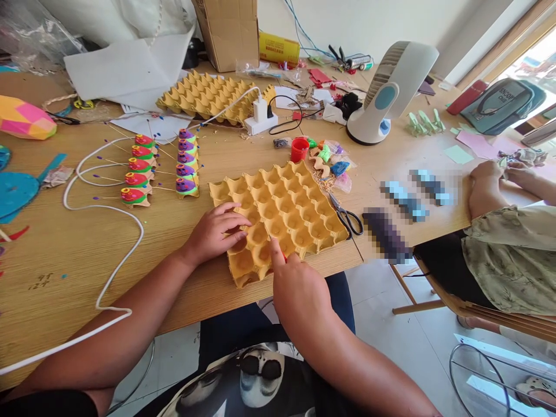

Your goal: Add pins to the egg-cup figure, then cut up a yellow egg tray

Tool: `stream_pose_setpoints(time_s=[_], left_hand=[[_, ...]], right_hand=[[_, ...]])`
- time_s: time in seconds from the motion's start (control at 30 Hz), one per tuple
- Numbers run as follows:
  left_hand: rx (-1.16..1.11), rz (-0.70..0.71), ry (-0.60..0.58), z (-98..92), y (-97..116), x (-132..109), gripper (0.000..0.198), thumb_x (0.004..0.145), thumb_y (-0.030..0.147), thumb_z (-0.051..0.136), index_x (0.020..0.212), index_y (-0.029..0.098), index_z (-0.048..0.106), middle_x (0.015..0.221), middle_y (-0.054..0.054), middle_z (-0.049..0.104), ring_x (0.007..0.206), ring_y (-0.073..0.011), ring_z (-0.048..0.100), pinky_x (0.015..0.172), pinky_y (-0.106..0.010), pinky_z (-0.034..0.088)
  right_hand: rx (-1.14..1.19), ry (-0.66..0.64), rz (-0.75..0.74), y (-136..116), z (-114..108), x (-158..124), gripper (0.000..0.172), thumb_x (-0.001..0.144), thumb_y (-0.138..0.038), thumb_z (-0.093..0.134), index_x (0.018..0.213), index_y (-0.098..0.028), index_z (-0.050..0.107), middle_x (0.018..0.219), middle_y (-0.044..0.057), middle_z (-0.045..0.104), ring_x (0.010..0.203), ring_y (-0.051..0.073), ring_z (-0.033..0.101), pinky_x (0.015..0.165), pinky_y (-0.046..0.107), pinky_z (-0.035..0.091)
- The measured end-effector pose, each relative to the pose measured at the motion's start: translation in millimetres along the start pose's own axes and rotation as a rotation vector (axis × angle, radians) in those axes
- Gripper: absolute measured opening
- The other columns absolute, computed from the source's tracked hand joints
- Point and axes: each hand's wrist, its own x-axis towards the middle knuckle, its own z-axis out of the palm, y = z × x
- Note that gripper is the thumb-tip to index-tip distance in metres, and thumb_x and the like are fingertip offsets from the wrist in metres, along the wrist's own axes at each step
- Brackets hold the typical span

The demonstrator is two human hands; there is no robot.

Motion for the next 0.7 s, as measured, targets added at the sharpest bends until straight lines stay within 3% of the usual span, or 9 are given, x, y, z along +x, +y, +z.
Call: stream_pose_setpoints(time_s=[0.2,0.33,0.7], left_hand=[[-0.01,0.002,-0.001,0.5,-1,0,0.024,0.098,0.04,0.06,0.106,0.025,0.077,0.11,-0.003,0.079,0.134,-0.03,0.054,0.113,-0.048,0.044],[-0.019,-0.004,-0.007,0.8,-2,0,0.024,0.097,0.041,0.061,0.107,0.025,0.077,0.111,-0.003,0.079,0.135,-0.0306,0.054,0.113,-0.049,0.044],[-0.009,-0.004,-0.002,0.4,-2,0,0.027,0.098,0.042,0.06,0.107,0.025,0.077,0.111,-0.004,0.079,0.134,-0.0303,0.054,0.111,-0.049,0.044]], right_hand=[[0.035,-0.03,-0.02,12,-12,-1,0.076,0.098,-0.009,0.048,0.168,-0.022,0.021,0.098,0.008,0.075,0.079,0.018,0.074,0.059,0.026,0.047],[0.116,0.042,-0.024,20,-19,3,0.065,0.105,-0.019,0.043,0.167,-0.025,0.025,0.102,0.007,0.076,0.084,0.018,0.073,0.065,0.026,0.048],[0.118,0.066,-0.005,12,-5,15,0.065,0.105,-0.022,0.044,0.167,-0.024,0.025,0.099,0.006,0.075,0.082,0.018,0.073,0.064,0.026,0.047]])
